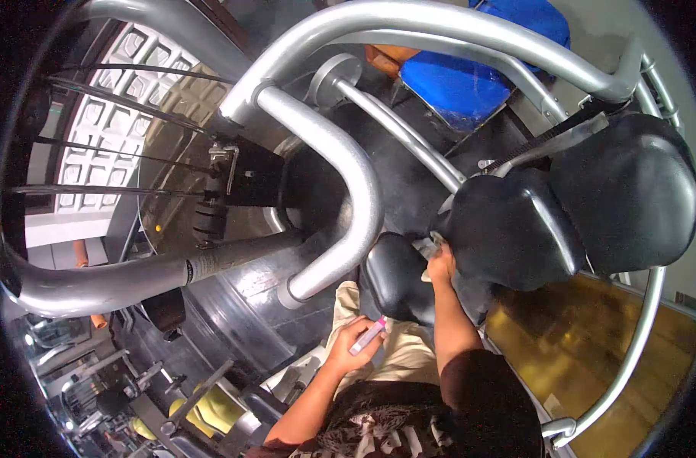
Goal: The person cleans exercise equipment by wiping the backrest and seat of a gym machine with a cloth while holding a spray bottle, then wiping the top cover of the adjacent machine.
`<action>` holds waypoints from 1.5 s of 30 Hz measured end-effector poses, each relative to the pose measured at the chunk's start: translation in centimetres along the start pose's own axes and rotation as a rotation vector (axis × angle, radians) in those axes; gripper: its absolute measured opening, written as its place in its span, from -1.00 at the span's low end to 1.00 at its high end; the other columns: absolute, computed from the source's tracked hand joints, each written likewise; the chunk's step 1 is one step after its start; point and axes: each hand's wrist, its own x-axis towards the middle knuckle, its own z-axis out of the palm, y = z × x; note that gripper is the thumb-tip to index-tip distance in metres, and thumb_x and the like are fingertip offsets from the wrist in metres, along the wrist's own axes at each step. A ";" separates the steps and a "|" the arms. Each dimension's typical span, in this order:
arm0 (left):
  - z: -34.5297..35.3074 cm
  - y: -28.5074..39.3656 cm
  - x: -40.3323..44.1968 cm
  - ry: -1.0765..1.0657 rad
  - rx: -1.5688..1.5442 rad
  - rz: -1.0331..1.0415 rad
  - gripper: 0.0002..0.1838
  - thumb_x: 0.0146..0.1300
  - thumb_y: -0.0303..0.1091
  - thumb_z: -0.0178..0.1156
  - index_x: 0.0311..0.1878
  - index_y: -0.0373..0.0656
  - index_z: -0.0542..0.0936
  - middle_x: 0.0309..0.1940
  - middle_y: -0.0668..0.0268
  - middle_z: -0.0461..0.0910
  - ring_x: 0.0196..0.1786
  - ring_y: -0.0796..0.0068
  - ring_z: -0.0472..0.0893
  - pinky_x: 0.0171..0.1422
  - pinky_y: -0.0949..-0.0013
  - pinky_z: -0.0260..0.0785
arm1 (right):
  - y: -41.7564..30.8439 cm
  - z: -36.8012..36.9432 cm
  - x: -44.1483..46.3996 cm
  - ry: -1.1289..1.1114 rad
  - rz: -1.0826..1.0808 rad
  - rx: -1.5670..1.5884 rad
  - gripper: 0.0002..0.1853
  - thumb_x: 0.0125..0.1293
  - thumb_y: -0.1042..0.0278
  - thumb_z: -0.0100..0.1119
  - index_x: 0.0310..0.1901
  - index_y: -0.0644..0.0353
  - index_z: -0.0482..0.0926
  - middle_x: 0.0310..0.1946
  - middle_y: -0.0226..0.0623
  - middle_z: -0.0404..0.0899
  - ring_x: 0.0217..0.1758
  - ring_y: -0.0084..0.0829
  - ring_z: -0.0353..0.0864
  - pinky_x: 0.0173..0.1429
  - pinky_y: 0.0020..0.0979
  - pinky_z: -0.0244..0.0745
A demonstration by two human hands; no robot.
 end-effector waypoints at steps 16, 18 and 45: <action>-0.1 0.9 -1.4 -0.045 0.001 0.049 -0.89 0.27 -0.41 0.37 -0.22 -0.21 0.66 -0.39 0.28 0.56 -0.34 0.45 0.54 -0.18 0.35 0.37 | -2.0 -7.7 -0.9 0.186 -0.233 0.074 -0.66 0.54 0.31 -0.03 0.24 0.13 0.56 0.16 -0.05 0.64 0.20 0.11 0.60 0.27 -0.03 0.49; 0.8 1.3 -1.8 -0.032 -0.003 0.068 -0.89 0.27 -0.42 0.38 -0.22 -0.21 0.66 -0.39 0.28 0.57 -0.34 0.46 0.55 -0.19 0.35 0.38 | 2.6 -4.1 -1.3 0.135 -0.116 0.090 -0.65 0.51 0.32 0.00 0.25 0.07 0.58 0.12 -0.06 0.65 0.17 0.13 0.61 0.24 0.02 0.49; 3.4 0.6 -4.3 -0.003 0.124 0.101 -0.92 0.26 -0.43 0.36 -0.24 -0.21 0.69 -0.43 0.25 0.58 -0.37 0.35 0.58 -0.20 0.33 0.41 | 14.8 -1.9 -3.5 -0.041 0.312 -0.041 -0.61 0.51 0.07 0.00 0.25 -0.09 0.61 0.09 0.10 0.69 0.18 0.18 0.65 0.25 0.08 0.52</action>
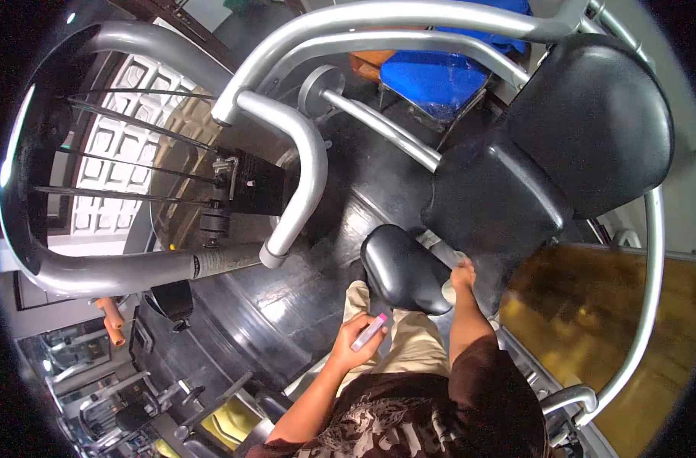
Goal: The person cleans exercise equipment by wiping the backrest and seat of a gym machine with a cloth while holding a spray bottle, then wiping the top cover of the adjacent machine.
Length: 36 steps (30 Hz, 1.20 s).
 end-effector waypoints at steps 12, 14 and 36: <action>0.6 0.3 1.3 -0.060 -0.014 -0.012 -0.90 0.27 -0.40 0.37 -0.25 -0.21 0.68 -0.42 0.25 0.57 -0.33 0.32 0.58 -0.16 0.31 0.41 | -15.0 -10.7 -4.1 0.459 -0.674 0.502 -0.75 0.57 0.40 0.00 0.13 0.19 0.60 0.03 -0.01 0.69 0.11 0.06 0.68 0.19 -0.10 0.57; 0.8 0.4 1.6 -0.071 -0.006 -0.004 -0.90 0.27 -0.40 0.38 -0.25 -0.21 0.68 -0.42 0.24 0.58 -0.33 0.30 0.58 -0.16 0.31 0.41 | -14.6 -8.8 -3.2 0.434 -0.623 0.431 -0.76 0.57 0.35 -0.01 0.09 0.16 0.62 0.02 -0.04 0.70 0.08 0.09 0.68 0.18 -0.06 0.57; 0.4 1.7 4.1 -0.138 -0.063 0.022 -0.92 0.25 -0.47 0.38 -0.27 -0.23 0.66 -0.39 0.28 0.59 -0.33 0.45 0.60 -0.19 0.37 0.41 | -5.2 -7.4 -3.0 0.179 -0.333 0.278 -0.72 0.52 0.21 0.03 0.13 -0.03 0.63 0.03 0.06 0.71 0.13 0.15 0.67 0.20 0.04 0.54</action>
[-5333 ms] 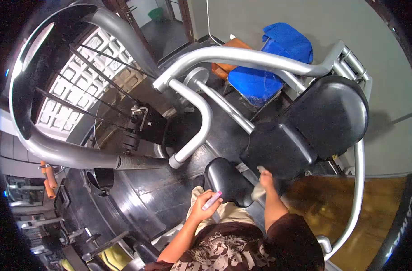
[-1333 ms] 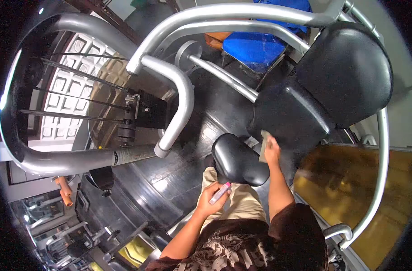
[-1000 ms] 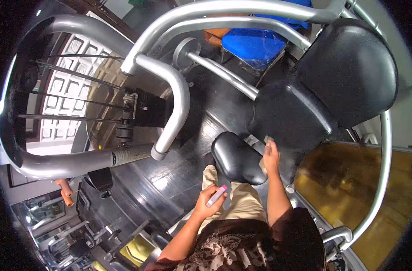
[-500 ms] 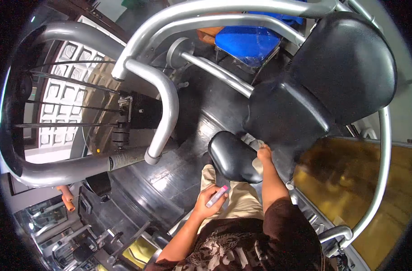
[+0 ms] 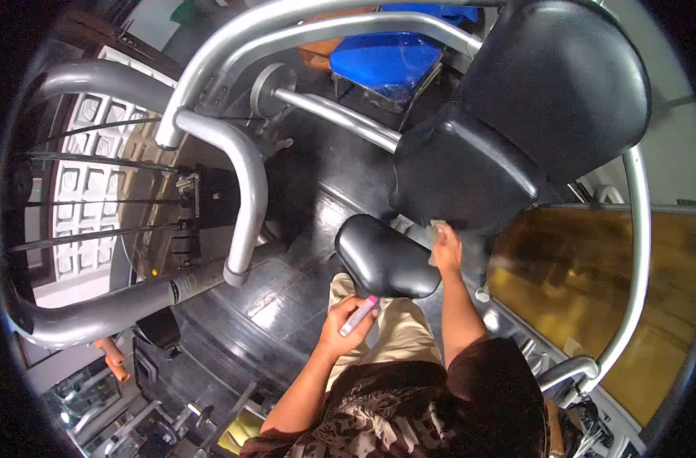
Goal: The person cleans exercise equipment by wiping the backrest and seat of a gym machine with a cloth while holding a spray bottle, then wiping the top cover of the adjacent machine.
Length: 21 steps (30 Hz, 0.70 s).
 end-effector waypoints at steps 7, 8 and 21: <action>-0.2 0.5 0.1 -0.072 0.062 0.025 -0.92 0.24 -0.46 0.37 -0.30 -0.22 0.65 -0.43 0.26 0.58 -0.37 0.44 0.59 -0.23 0.35 0.39 | 11.6 2.1 -3.8 0.137 0.620 -0.108 -0.65 0.41 0.15 0.13 0.12 0.09 0.66 -0.01 0.08 0.73 0.06 0.10 0.72 0.15 -0.03 0.58; 0.1 0.6 0.3 -0.088 0.064 0.024 -0.92 0.24 -0.46 0.36 -0.30 -0.22 0.65 -0.44 0.26 0.58 -0.37 0.44 0.59 -0.23 0.35 0.39 | 11.9 2.3 -4.3 0.207 0.581 -0.078 -0.66 0.41 0.17 0.13 0.10 0.10 0.68 -0.05 0.05 0.75 0.02 0.02 0.75 0.12 -0.08 0.60; 1.3 1.8 1.0 -0.206 0.073 0.067 -0.92 0.26 -0.44 0.31 -0.22 -0.20 0.69 -0.37 0.22 0.64 -0.29 0.28 0.64 -0.11 0.31 0.47 | 6.6 1.5 -2.0 0.147 1.172 1.075 -0.76 0.49 0.16 0.07 -0.02 0.08 0.65 -0.10 -0.25 0.68 -0.15 -0.20 0.70 -0.07 0.10 0.71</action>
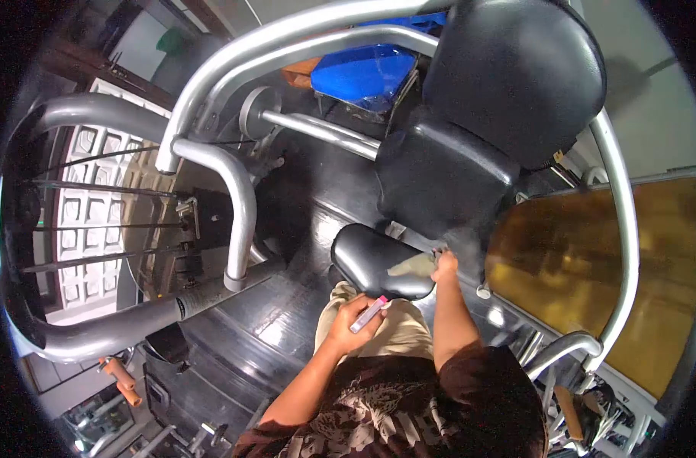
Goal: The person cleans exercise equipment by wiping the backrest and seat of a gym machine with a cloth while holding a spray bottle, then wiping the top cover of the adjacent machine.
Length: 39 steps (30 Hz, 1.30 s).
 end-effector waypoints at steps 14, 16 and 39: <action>-4.4 -0.9 0.0 -0.162 0.041 -0.027 -0.91 0.25 -0.48 0.30 -0.20 -0.23 0.68 -0.26 0.18 0.67 -0.17 0.30 0.68 -0.02 0.30 0.50 | -8.8 8.8 -19.4 0.024 -1.287 0.105 -0.77 0.66 0.26 -0.05 0.12 0.23 0.41 -0.18 -0.26 0.62 -0.21 -0.53 0.51 -0.09 -0.45 0.44; -5.3 -1.2 0.1 -0.174 0.070 -0.023 -0.90 0.24 -0.48 0.30 -0.18 -0.23 0.69 -0.26 0.18 0.67 -0.17 0.30 0.68 -0.02 0.31 0.50 | -6.7 9.1 -16.3 0.050 -1.308 0.061 -0.74 0.68 0.23 -0.08 0.17 0.24 0.36 -0.15 -0.24 0.59 -0.12 -0.54 0.52 0.02 -0.44 0.44; -10.4 -2.4 -0.8 -0.209 0.083 0.022 -0.95 0.30 -0.48 0.30 -0.20 -0.20 0.68 -0.35 0.26 0.57 -0.29 0.40 0.58 -0.14 0.34 0.42 | -5.4 8.2 -13.0 -0.256 -0.524 0.594 -0.91 0.62 0.29 -0.01 -0.04 0.04 0.48 -0.20 -0.33 0.62 -0.36 -0.40 0.55 -0.20 -0.29 0.59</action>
